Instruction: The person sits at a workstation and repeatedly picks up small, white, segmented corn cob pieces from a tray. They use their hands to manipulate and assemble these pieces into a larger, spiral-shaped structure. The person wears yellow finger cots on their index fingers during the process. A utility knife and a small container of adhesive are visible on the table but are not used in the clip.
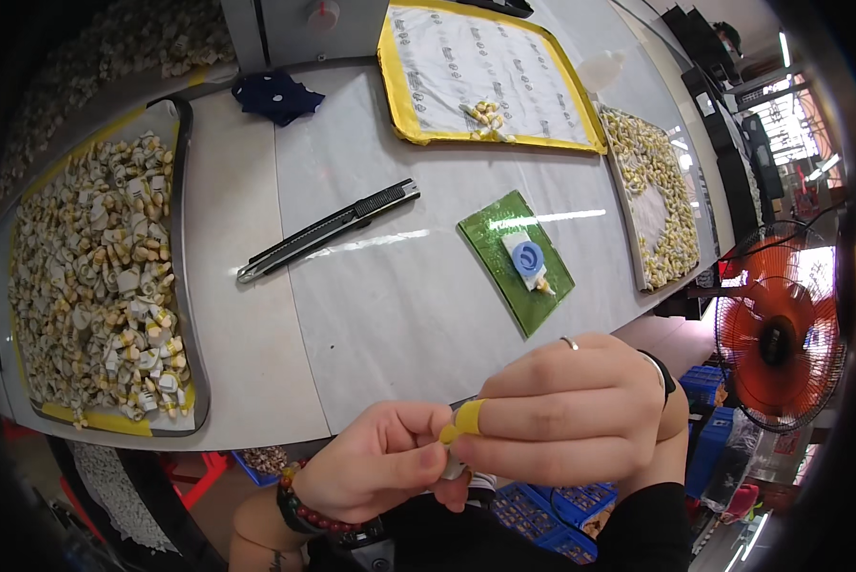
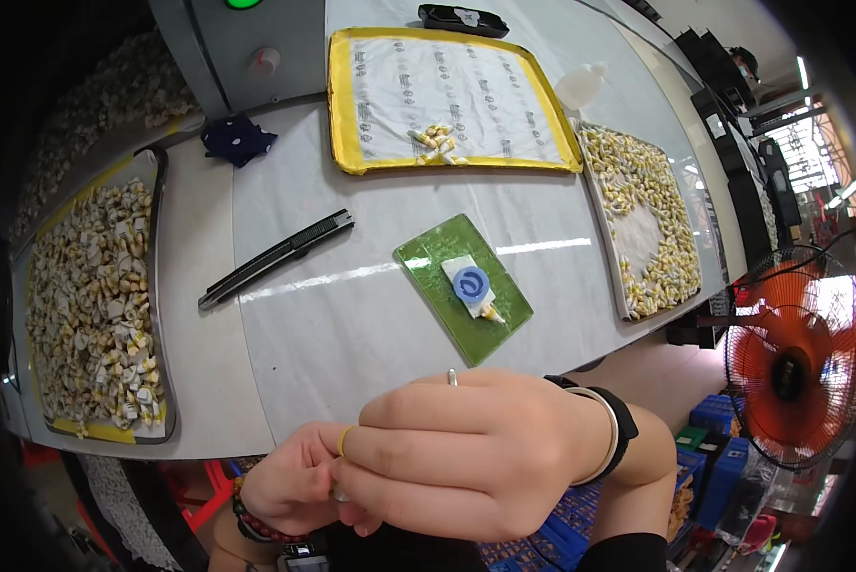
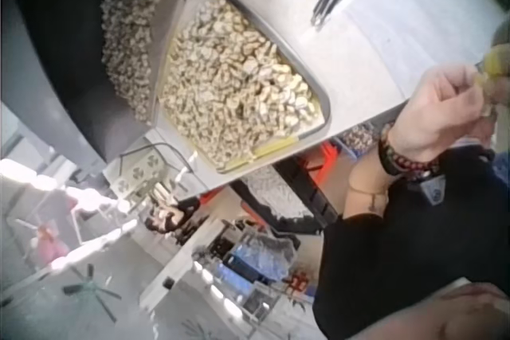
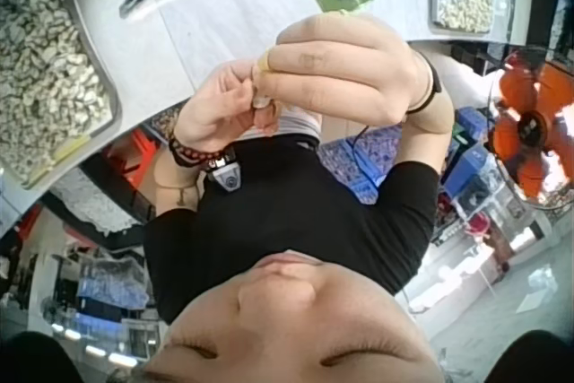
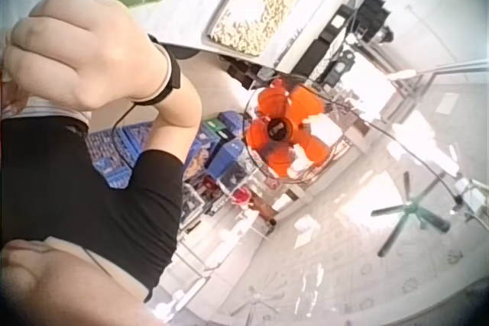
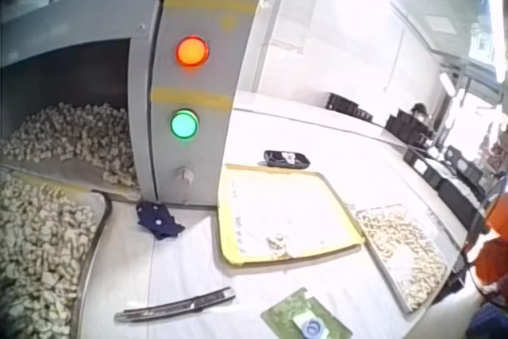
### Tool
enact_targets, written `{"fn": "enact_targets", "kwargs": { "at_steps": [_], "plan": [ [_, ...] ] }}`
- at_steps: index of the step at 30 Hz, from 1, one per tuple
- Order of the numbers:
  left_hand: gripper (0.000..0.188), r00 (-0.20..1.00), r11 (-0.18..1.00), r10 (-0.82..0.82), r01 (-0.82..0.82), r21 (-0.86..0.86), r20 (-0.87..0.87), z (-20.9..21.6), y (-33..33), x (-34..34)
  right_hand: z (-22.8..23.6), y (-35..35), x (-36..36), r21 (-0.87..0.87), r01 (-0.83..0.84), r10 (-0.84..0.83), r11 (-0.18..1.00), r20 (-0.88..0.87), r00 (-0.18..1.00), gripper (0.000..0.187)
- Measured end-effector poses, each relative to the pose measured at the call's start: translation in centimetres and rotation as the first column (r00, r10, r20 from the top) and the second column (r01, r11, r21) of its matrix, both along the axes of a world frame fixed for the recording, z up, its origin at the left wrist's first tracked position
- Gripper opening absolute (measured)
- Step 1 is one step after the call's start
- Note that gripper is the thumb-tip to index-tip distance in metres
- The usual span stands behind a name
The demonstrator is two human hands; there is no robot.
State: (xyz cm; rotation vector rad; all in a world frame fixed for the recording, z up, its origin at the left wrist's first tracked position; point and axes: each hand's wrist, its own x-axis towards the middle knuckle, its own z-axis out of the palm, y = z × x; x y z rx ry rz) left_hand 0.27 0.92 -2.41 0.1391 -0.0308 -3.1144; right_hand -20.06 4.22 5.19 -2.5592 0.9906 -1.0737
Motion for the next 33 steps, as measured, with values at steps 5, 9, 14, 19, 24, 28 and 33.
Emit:
{"fn": "enact_targets", "kwargs": {
  "at_steps": [5,9,14,19,24,28,33],
  "plan": [
    [0.025,1.0,1.0,-0.001,0.002,-0.019,0.013,0.1,-0.2,-0.1,-0.3,-0.2,0.1,0.004,-0.008,0.008,1.0,0.03,1.0,0.017],
    [0.024,1.0,0.999,-0.008,0.008,-0.05,-0.005,0.0,-0.5,-0.4,0.0,0.3,0.0,0.039,0.037,-0.038,0.999,0.014,0.999,0.017],
    [0.021,0.974,0.899,0.207,-0.153,-0.411,0.091,1.7,-1.2,-0.2,-0.8,0.7,0.1,0.113,0.08,-0.099,0.99,0.172,0.98,0.015],
    [0.026,0.908,0.762,0.413,-0.302,-0.573,0.071,2.1,-0.3,-0.3,0.4,1.0,0.0,0.189,0.089,-0.123,0.978,0.177,0.976,0.014],
    [0.025,0.898,0.571,0.436,-0.332,-0.751,-0.065,1.5,-0.8,-0.3,1.2,1.7,0.3,0.197,0.115,-0.135,0.974,0.09,0.987,0.011],
    [0.023,0.898,0.543,0.439,-0.288,-0.789,-0.026,2.0,-1.0,-0.6,1.1,2.2,0.3,0.178,0.106,-0.115,0.978,0.042,0.992,0.01],
    [0.035,0.855,0.566,0.518,-0.327,-0.757,0.018,1.6,-0.6,-0.4,4.0,2.5,-2.9,-0.101,0.322,-0.328,0.941,-0.05,0.943,0.012]
  ]
}}
